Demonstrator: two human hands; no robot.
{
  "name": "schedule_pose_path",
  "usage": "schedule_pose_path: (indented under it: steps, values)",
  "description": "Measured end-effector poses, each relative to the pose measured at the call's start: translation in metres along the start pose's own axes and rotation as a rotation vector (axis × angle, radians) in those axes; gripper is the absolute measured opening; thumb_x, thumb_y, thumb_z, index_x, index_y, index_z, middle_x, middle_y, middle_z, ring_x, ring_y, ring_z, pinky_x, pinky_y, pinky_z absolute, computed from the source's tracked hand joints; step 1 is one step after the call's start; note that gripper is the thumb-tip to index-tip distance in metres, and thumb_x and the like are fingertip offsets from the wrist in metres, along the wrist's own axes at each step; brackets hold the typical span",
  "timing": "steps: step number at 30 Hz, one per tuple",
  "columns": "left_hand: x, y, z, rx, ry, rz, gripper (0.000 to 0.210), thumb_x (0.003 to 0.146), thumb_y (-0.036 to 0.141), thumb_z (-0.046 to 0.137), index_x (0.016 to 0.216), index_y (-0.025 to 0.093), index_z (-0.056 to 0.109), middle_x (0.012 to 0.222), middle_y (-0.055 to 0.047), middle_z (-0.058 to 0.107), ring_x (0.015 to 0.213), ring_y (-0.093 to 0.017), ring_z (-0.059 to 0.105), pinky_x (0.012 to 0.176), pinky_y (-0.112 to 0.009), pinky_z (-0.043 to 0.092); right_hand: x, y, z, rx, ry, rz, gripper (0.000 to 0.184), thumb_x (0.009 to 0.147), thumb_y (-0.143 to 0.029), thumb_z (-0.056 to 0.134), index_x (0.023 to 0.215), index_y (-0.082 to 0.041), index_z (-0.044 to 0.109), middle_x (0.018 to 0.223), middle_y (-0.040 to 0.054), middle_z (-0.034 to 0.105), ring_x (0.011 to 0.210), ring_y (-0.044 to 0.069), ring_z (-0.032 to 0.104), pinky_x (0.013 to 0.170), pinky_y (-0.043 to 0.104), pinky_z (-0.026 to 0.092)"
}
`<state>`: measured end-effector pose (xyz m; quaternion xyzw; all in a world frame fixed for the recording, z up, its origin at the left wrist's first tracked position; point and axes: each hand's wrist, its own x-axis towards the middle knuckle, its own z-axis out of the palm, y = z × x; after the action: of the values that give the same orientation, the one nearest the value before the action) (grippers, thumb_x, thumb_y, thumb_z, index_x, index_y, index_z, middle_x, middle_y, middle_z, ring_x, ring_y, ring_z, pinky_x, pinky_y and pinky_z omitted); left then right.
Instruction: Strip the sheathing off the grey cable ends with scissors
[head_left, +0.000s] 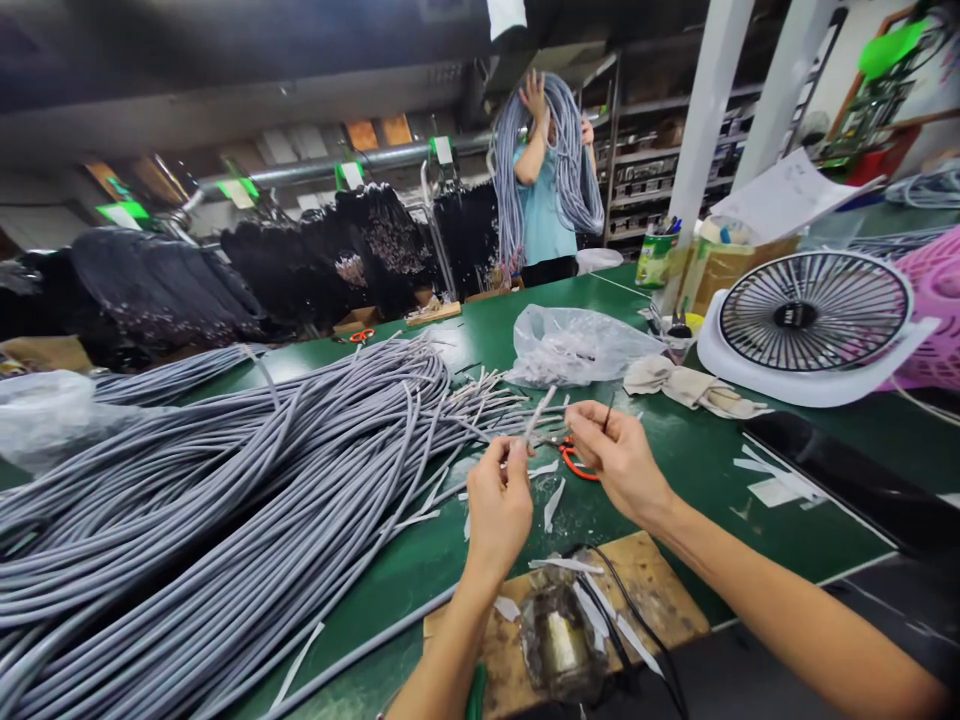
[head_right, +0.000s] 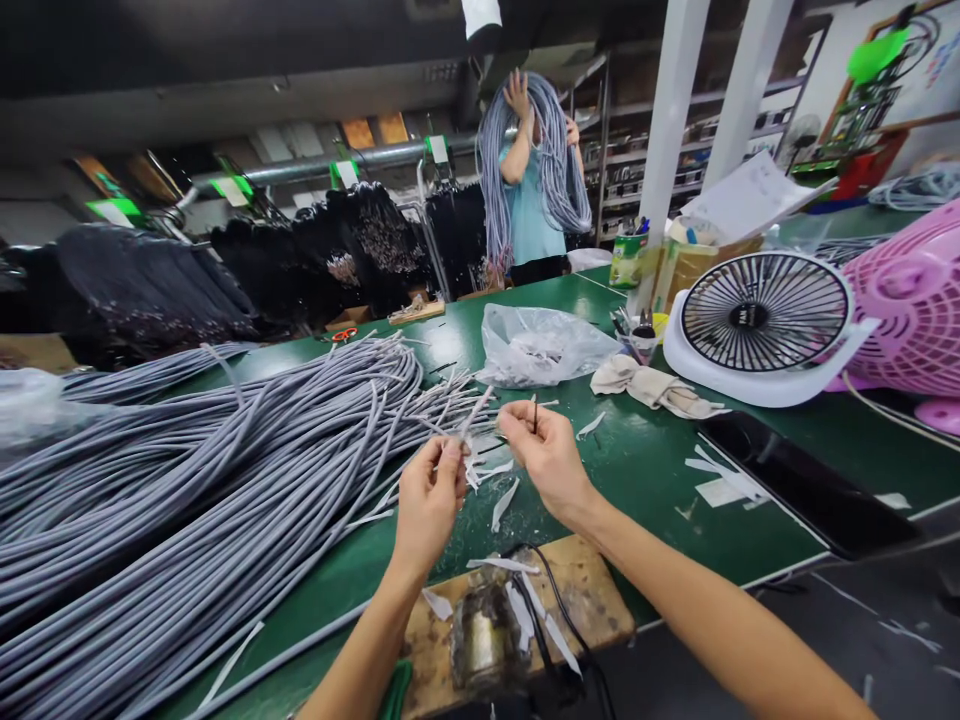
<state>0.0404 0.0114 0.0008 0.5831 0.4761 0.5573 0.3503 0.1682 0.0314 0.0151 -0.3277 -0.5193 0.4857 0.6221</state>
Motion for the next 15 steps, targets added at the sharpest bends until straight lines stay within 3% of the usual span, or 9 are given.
schedule_pose_path:
  steps: [3, 9, 13, 15]
  values:
    - [0.0011, -0.0007, 0.0009, -0.111, -0.006, -0.048, 0.029, 0.080, 0.043, 0.050, 0.068, 0.017, 0.051, 0.047, 0.006, 0.032, 0.040, -0.007, 0.024, 0.039, -0.019, 0.018, 0.0004, -0.0005, -0.0012, 0.095, -0.043, 0.049, 0.023, 0.072, -0.038, 0.059, 0.071, -0.017, 0.050, 0.044, -0.0112, 0.023, 0.037, 0.004, 0.016, 0.037, 0.020, 0.013]
    - [-0.0023, 0.0033, 0.0004, -0.144, -0.032, -0.053, 0.030, 0.079, 0.044, 0.051, 0.067, 0.017, 0.050, 0.049, 0.006, 0.034, 0.041, -0.006, 0.026, 0.039, -0.019, 0.018, -0.0034, 0.0048, 0.0035, -0.317, -0.028, -0.090, 0.024, 0.065, -0.032, 0.068, 0.078, -0.015, 0.058, 0.050, -0.0084, 0.031, 0.046, 0.006, 0.025, 0.042, 0.021, 0.018]
    - [-0.0042, 0.0025, 0.0014, -0.063, -0.065, -0.032, 0.028, 0.083, 0.043, 0.047, 0.071, 0.017, 0.050, 0.050, 0.006, 0.033, 0.043, -0.007, 0.026, 0.041, -0.020, 0.018, -0.0022, 0.0055, 0.0050, -0.261, -0.031, -0.060, 0.024, 0.069, -0.037, 0.063, 0.070, -0.014, 0.057, 0.058, -0.0025, 0.049, 0.048, 0.007, 0.035, 0.044, 0.021, 0.026]
    - [-0.0044, 0.0009, 0.0022, -0.006, -0.073, -0.006, 0.028, 0.084, 0.042, 0.044, 0.072, 0.018, 0.050, 0.051, 0.005, 0.033, 0.043, -0.007, 0.027, 0.042, -0.020, 0.019, -0.0001, 0.0075, 0.0045, -0.209, 0.002, -0.024, 0.028, 0.066, -0.040, 0.066, 0.067, -0.014, 0.056, 0.056, -0.0027, 0.050, 0.047, 0.007, 0.035, 0.043, 0.021, 0.026]
